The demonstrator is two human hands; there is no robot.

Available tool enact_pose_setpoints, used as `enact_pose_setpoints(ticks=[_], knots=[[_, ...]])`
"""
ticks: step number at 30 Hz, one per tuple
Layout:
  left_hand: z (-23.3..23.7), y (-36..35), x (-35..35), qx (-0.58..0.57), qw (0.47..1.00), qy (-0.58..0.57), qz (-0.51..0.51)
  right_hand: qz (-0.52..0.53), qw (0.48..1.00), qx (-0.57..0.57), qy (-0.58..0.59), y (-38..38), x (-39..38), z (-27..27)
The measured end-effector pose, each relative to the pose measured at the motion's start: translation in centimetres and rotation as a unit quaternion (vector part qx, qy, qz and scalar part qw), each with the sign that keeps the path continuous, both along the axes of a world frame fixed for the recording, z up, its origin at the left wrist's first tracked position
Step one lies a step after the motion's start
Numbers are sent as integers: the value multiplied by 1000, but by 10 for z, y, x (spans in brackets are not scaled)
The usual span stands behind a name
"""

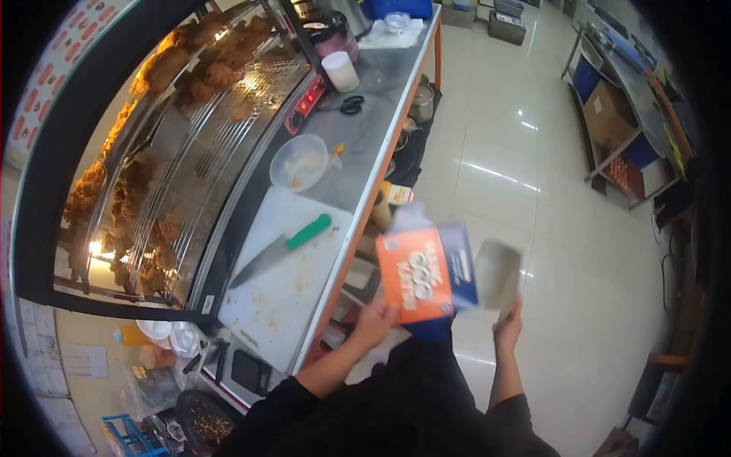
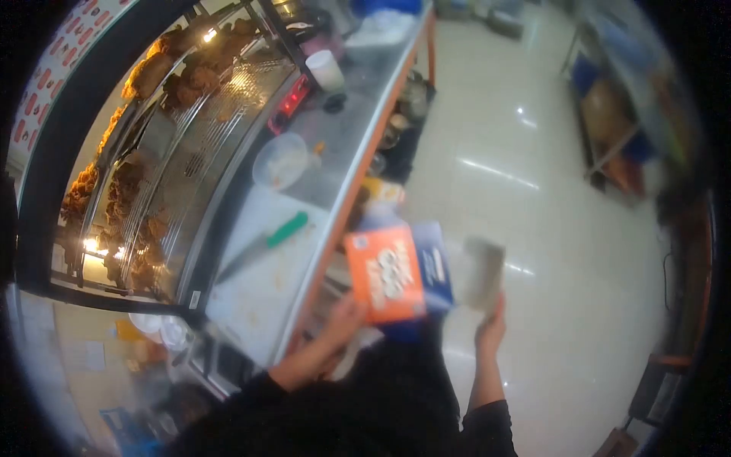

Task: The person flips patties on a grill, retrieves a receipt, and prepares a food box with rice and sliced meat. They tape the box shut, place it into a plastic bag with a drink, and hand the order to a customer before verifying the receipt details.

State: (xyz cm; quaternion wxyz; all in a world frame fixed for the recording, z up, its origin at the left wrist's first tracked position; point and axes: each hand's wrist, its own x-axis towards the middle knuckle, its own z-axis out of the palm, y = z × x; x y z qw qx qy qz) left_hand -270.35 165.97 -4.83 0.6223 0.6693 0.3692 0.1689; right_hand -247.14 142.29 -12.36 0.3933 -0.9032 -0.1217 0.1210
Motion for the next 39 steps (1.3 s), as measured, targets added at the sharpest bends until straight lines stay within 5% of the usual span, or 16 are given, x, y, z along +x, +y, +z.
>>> enact_pose_setpoints(ticks=[2, 5, 7, 9, 14, 18, 22, 25, 30, 34, 36, 37, 39], knots=[[68, 34, 40, 184, 978, 96, -3, 23, 994, 73, -73, 33, 73, 32], [114, 65, 92, 204, 960, 44, 187, 84, 986, 122, -82, 104, 178, 88], [126, 98, 128, 256, 929, -15, 268, 117, 988, 101, -14, 171, 206, 170], [137, 127, 160, 306, 895, -61, 317, 214, 949, 127, -191, 231, 256, 165], [159, 203, 226, 330, 859, -18, 390, 364, 910, 57, -189, 406, 288, 224], [132, 280, 261, 475, 771, 75, 416, 432, 872, -5, -231, 527, 298, 220], [137, 337, 299, 370, 812, 159, 423, 526, 827, -39, -193, 619, 312, 205], [149, 368, 318, 295, 851, 160, 405, 647, 742, 136, -113, 655, 336, 198], [146, 413, 339, 535, 723, 235, 370, 596, 780, 168, -91, 704, 448, 225], [175, 428, 386, 533, 703, 253, 397, 479, 844, 155, -185, 755, 581, 277], [175, 438, 420, 505, 767, 129, 373, 461, 812, 206, -294, 801, 644, 291], [172, 446, 434, 483, 812, 176, 277, 456, 786, 233, -346, 824, 672, 296], [158, 469, 480, 408, 854, 189, 262, 422, 765, 237, -425, 868, 723, 306]])
